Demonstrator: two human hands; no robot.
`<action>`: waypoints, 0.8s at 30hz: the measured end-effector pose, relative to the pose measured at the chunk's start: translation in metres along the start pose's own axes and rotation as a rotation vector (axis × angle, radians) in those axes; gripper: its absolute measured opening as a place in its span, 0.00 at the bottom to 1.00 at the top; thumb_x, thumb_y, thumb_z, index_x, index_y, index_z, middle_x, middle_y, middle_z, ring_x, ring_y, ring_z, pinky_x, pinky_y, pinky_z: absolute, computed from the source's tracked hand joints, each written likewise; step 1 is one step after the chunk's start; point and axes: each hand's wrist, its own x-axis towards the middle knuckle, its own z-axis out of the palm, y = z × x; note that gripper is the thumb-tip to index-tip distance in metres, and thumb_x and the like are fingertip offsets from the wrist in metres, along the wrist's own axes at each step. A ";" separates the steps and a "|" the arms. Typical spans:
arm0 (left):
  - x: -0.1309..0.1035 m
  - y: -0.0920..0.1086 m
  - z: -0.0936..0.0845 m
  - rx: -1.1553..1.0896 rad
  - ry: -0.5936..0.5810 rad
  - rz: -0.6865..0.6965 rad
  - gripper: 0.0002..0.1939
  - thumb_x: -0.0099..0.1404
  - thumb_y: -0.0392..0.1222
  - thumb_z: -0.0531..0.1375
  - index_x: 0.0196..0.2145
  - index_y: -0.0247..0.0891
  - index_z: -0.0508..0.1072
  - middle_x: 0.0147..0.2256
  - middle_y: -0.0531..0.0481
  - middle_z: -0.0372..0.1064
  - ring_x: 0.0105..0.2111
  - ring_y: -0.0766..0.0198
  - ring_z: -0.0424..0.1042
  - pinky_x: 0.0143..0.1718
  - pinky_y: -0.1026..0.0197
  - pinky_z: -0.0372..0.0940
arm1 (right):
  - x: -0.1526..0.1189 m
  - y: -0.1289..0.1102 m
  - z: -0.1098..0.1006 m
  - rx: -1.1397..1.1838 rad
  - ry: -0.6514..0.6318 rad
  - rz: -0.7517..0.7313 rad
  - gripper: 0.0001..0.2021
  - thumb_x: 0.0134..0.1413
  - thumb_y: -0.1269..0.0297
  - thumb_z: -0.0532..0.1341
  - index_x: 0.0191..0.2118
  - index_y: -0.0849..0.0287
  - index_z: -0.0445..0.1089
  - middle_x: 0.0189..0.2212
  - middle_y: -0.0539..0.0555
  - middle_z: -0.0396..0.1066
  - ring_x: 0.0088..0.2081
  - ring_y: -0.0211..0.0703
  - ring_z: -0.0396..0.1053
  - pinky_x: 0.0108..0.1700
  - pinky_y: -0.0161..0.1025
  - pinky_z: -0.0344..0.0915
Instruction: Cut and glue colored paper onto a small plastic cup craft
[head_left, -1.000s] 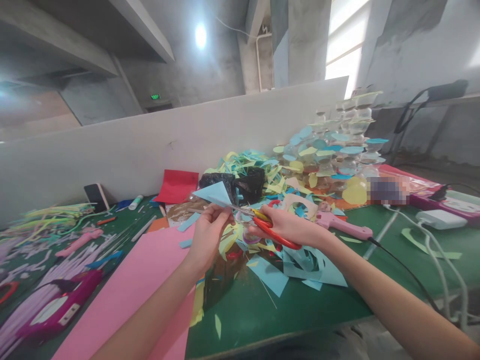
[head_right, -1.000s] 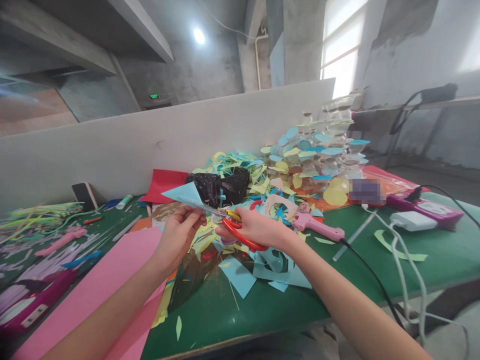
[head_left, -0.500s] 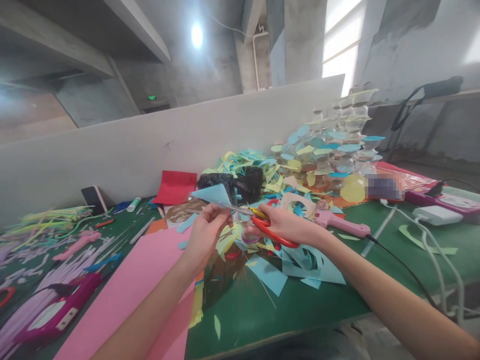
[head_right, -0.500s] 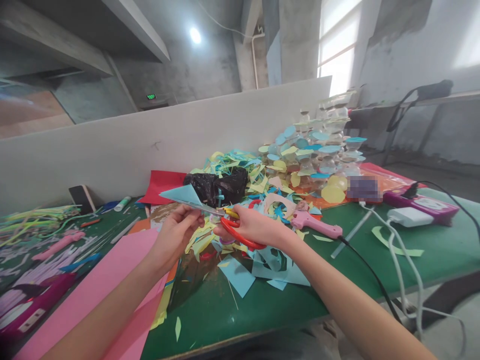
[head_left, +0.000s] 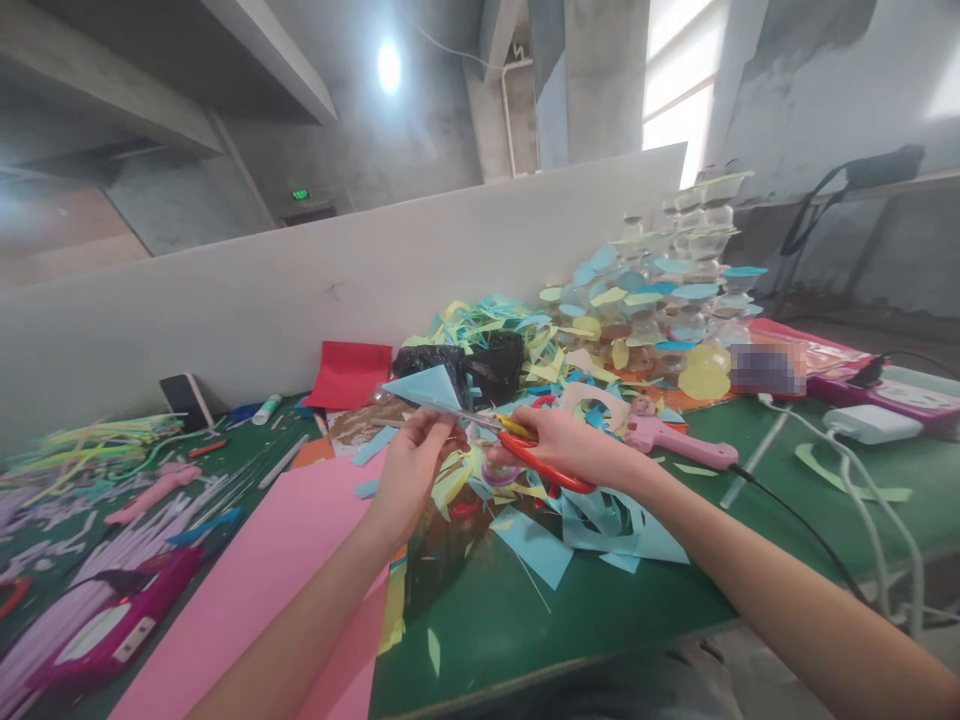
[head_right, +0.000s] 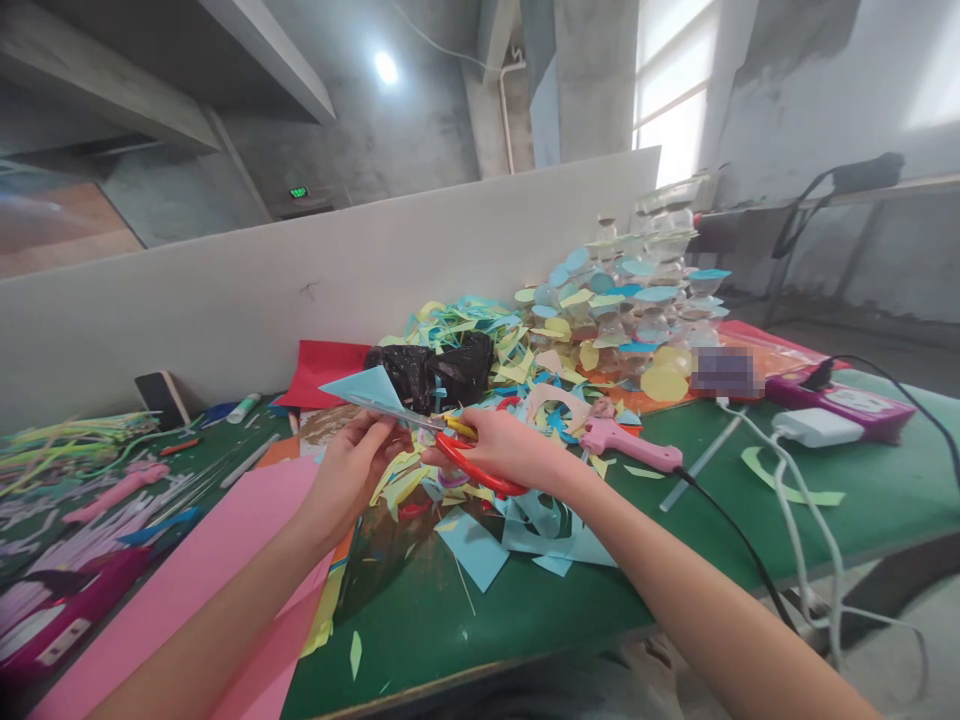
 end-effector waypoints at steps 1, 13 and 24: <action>0.000 0.000 0.000 0.010 0.008 0.002 0.12 0.57 0.47 0.66 0.33 0.36 0.72 0.30 0.52 0.68 0.33 0.65 0.68 0.41 0.61 0.65 | 0.000 0.000 0.000 -0.005 -0.001 -0.001 0.24 0.48 0.37 0.61 0.29 0.55 0.59 0.24 0.47 0.63 0.26 0.39 0.60 0.26 0.35 0.52; 0.003 -0.005 -0.009 0.142 -0.012 0.039 0.14 0.57 0.50 0.66 0.27 0.36 0.72 0.26 0.52 0.67 0.27 0.67 0.64 0.35 0.63 0.60 | 0.000 -0.001 0.002 0.002 0.007 0.010 0.24 0.47 0.37 0.62 0.32 0.55 0.58 0.26 0.46 0.64 0.27 0.39 0.60 0.27 0.35 0.53; 0.002 -0.002 -0.005 0.174 -0.020 0.052 0.14 0.56 0.50 0.67 0.25 0.37 0.71 0.25 0.53 0.67 0.27 0.67 0.64 0.34 0.63 0.60 | -0.002 -0.006 0.004 0.025 -0.001 0.015 0.26 0.46 0.37 0.64 0.33 0.55 0.57 0.27 0.46 0.66 0.28 0.39 0.62 0.27 0.34 0.55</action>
